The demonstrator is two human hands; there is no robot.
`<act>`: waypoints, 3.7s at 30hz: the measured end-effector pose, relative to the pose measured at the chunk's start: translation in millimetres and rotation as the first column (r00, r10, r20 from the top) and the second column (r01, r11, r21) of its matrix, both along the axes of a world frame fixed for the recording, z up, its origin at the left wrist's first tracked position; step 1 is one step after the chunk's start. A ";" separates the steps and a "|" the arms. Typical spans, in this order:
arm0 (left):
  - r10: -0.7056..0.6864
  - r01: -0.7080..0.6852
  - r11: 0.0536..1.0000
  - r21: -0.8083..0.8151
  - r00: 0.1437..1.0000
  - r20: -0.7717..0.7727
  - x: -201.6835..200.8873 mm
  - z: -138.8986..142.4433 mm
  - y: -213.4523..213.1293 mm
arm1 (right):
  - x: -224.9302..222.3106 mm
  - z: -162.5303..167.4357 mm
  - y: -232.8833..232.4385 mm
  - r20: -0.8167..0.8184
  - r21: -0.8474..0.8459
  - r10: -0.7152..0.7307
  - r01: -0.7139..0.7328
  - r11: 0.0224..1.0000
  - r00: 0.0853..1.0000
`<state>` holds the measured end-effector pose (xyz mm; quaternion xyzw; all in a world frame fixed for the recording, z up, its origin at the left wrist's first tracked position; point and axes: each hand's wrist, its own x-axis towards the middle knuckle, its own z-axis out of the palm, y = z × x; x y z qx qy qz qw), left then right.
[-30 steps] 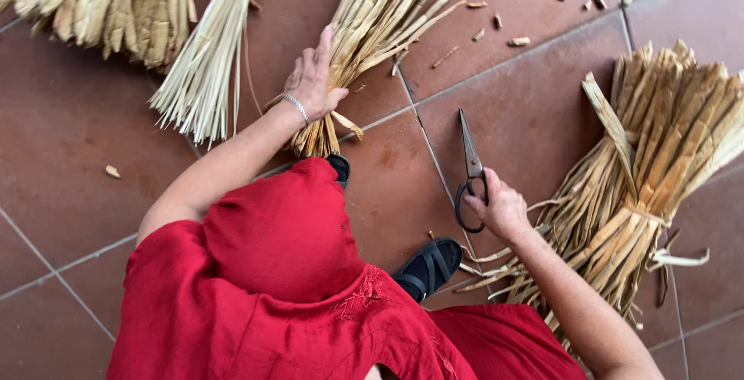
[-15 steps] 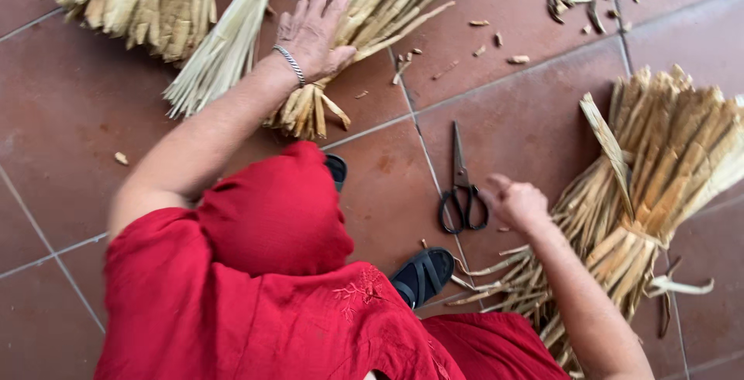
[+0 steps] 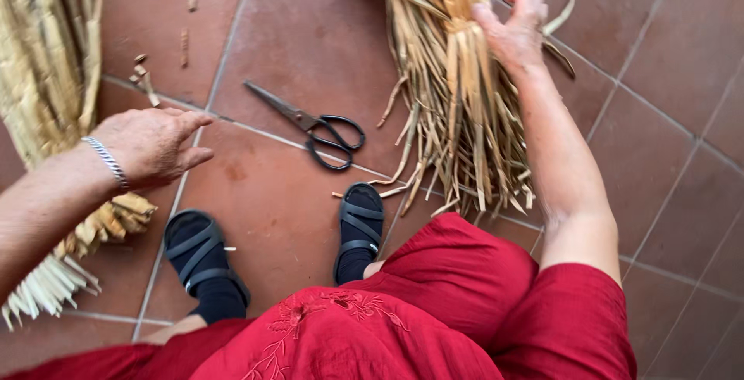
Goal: The person trims the ends of dried plant bundles using shears, then sweeps the floor with a broom to clear debris. The person continues trimming additional bundles and organizes them on the tiled floor.
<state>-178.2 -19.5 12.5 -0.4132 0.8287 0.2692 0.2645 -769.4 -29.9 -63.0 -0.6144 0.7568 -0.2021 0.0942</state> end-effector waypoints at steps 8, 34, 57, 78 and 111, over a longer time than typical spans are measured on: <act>0.234 -0.173 0.970 0.171 0.859 -0.455 -110.9 -71.7 35.2 | 20.4 -19.8 11.6 -0.191 0.264 0.092 -0.039 0.964 0.977; -0.061 -0.175 0.890 -0.422 0.870 -0.490 -189.4 33.6 30.3 | 180.9 120.7 47.0 -0.316 -0.227 0.763 -0.825 0.517 0.564; 0.205 -0.080 0.899 0.431 0.945 -0.253 -102.9 -56.5 51.9 | 151.5 -36.8 51.6 0.905 0.308 -0.378 -0.309 0.900 -0.198; 0.768 -0.405 0.574 0.711 -0.035 -0.640 -149.2 -45.2 40.8 | 199.2 17.1 31.4 0.903 0.353 -0.181 -0.434 0.829 0.389; 0.574 -0.233 0.212 0.949 -0.757 -0.314 15.7 8.4 10.5 | 249.0 40.0 6.6 0.389 0.686 0.593 -0.651 0.324 0.705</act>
